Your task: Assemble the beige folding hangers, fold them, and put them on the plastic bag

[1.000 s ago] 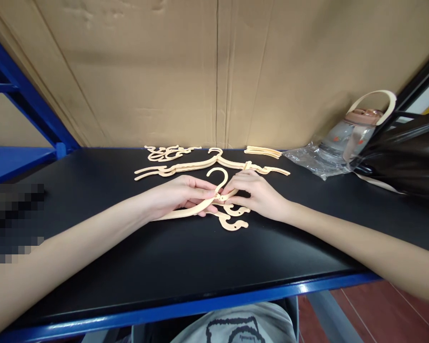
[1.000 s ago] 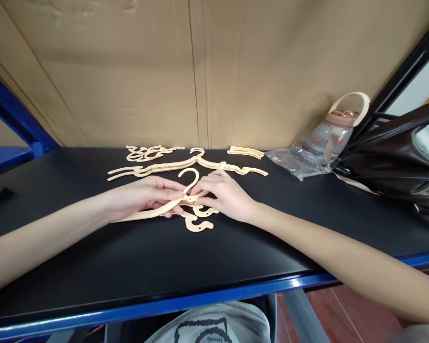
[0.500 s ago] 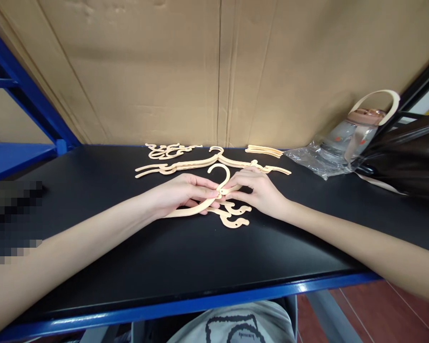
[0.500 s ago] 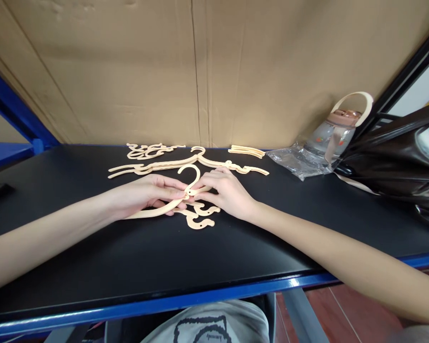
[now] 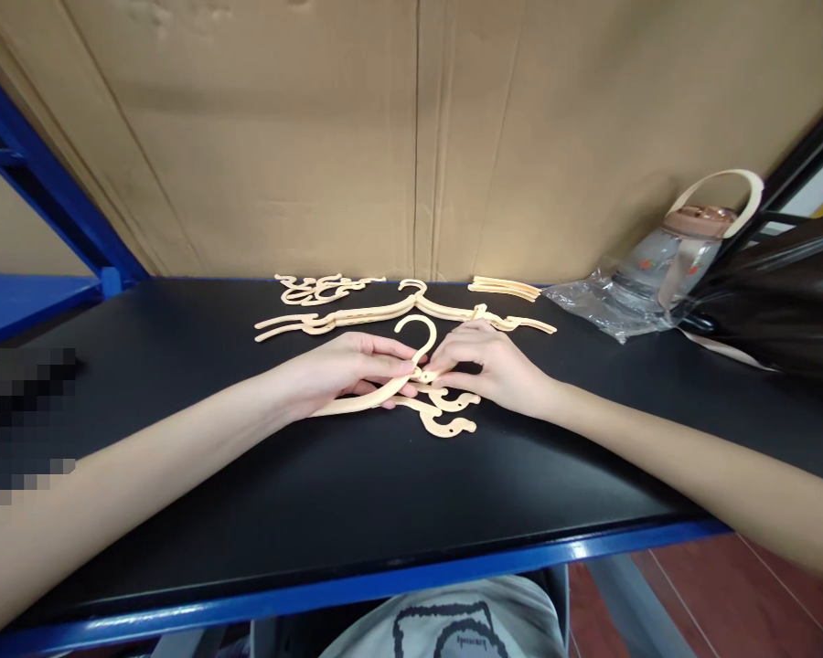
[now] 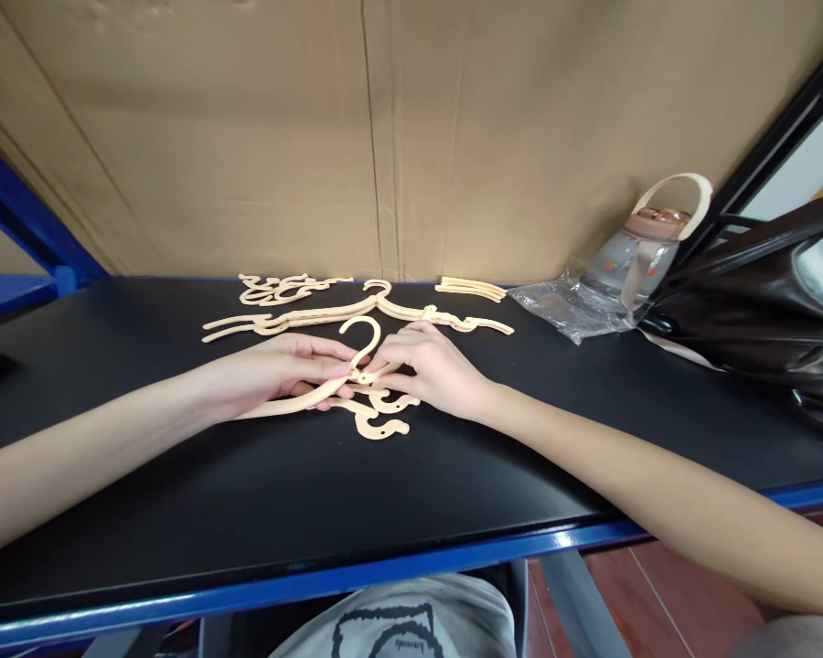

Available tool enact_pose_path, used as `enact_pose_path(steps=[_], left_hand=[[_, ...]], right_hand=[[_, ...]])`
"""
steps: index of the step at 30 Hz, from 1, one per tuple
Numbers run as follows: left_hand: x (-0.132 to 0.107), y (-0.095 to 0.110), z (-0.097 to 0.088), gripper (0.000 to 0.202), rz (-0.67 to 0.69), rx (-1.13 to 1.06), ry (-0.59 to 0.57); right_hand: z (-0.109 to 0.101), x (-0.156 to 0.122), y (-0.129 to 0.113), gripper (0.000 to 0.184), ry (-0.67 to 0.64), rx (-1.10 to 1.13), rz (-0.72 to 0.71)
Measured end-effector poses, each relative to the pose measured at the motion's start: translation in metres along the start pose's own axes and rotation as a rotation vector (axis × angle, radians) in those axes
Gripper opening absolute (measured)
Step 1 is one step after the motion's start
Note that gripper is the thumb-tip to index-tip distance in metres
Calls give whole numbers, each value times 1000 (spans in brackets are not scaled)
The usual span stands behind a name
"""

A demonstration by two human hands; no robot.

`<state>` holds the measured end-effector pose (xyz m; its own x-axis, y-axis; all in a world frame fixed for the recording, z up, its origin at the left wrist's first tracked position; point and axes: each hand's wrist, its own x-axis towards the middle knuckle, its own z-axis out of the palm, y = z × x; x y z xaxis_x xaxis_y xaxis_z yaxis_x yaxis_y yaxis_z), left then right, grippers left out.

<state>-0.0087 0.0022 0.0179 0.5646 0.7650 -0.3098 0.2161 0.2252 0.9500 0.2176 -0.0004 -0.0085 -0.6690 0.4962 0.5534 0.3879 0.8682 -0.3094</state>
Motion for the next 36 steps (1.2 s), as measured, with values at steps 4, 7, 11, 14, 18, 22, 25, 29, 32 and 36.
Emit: enact_pose_path(steps=[4,7,11,14,18,22,25,29,32,36], left_hand=[[-1,1,-1,29,4,21,-33],[-1,1,-1,30,-5,23,-38],[0,1,-2,32,-59,29,-42],[0,2,-3,29,-82,48,-44],[-1,5,-2,27,-62,78,-42],[-1,7,0,25,-36,78,-21],[0,7,0,25,-39,84,-7],[2,4,-3,25,-34,103,-18],[1,3,-5,23,-19,128,-37],[-4,6,0,20,49,220,3]], right_hand=[[0,-2,0,7,12,3,-17],[0,-3,-1,8,19,-10,-33],[1,-5,-3,8,34,-36,-61],[2,-5,-4,7,52,-34,-75],[3,-6,-4,10,59,-43,-84],[3,-6,-6,8,87,-37,-102],[4,-4,-9,9,117,-28,-96],[5,-2,-11,11,128,-16,-44],[5,-2,-12,12,116,-46,-27],[4,-3,-15,15,98,-136,-30]])
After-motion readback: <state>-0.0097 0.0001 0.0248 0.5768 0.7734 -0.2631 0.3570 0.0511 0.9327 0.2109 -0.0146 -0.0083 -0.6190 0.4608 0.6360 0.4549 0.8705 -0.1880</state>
